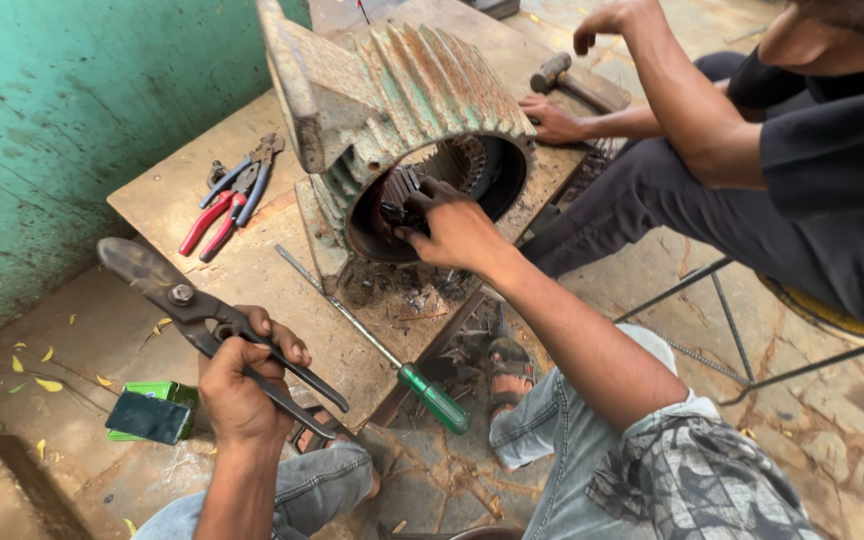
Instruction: The person sits on the ground and uses pliers and a screwdriver to remove copper windings from a motor stator. They pull out bundles of wire, cut them, and place them on the floor while another person sits nearby.
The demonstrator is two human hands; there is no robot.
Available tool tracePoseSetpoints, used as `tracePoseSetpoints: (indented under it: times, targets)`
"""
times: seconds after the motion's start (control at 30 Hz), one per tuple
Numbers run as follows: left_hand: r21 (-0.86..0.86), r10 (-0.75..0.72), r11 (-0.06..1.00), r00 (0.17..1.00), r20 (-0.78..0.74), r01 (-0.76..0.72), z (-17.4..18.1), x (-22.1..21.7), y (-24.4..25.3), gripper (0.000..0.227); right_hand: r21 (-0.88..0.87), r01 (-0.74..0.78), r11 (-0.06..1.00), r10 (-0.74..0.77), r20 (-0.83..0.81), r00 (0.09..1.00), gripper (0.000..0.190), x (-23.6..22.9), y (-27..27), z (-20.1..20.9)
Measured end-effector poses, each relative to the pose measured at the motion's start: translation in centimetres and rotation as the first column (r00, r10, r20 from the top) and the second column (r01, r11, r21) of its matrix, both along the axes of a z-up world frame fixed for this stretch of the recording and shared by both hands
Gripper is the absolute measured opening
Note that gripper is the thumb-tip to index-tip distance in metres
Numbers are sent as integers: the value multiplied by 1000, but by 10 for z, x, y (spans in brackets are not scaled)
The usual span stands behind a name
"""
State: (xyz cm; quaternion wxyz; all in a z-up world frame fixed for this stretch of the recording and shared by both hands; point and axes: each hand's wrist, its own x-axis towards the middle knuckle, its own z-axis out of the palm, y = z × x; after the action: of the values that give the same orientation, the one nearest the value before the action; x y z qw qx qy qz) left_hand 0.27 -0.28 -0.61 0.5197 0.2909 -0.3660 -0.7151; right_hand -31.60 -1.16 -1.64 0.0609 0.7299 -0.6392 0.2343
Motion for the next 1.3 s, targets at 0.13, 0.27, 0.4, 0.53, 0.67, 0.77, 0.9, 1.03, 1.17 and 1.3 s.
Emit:
tracePoseSetpoints:
  times: [0.13,0.27,0.4,0.53,0.67,0.77,0.9,1.03,1.17,1.3]
  targets:
    - [-21,8,1000,1000,-10,-8,-4,2,-3,22,225,49,973,-66,69,995,41,-2,-3,-7]
    - [-21,19,1000,999,-25,-20,-5,3,-1,22,209,53,977,-77,105,991,33,2,-6,-13]
    - [-10,-29,1000,1000,7,29,-5,-1,-1,22,86,49,995,-62,149,987,30,7,-4,-6]
    - [25,-16,1000,997,75,14,-13,1,-5,21,96,197,976,-208,118,971,34,16,19,11]
    - [63,62,994,953,295,-84,-34,1,-25,17,202,209,957,-246,179,952,39,36,67,18]
    - [157,36,979,865,500,-131,-60,-9,-41,22,569,209,795,-206,-70,976,68,63,103,-1]
    - [87,25,984,603,798,-155,-92,-19,-51,39,698,167,696,-165,-71,984,78,95,131,-41]
    - [-19,59,980,198,978,-199,-116,-32,-55,57,753,32,658,-357,274,893,50,108,140,-80]
    - [-157,190,961,131,973,-227,-132,-40,-59,63,519,89,850,-361,451,817,42,118,167,-112]
    - [-248,258,960,64,964,-132,-137,-38,-63,80,182,126,975,-201,490,848,35,141,220,-128]
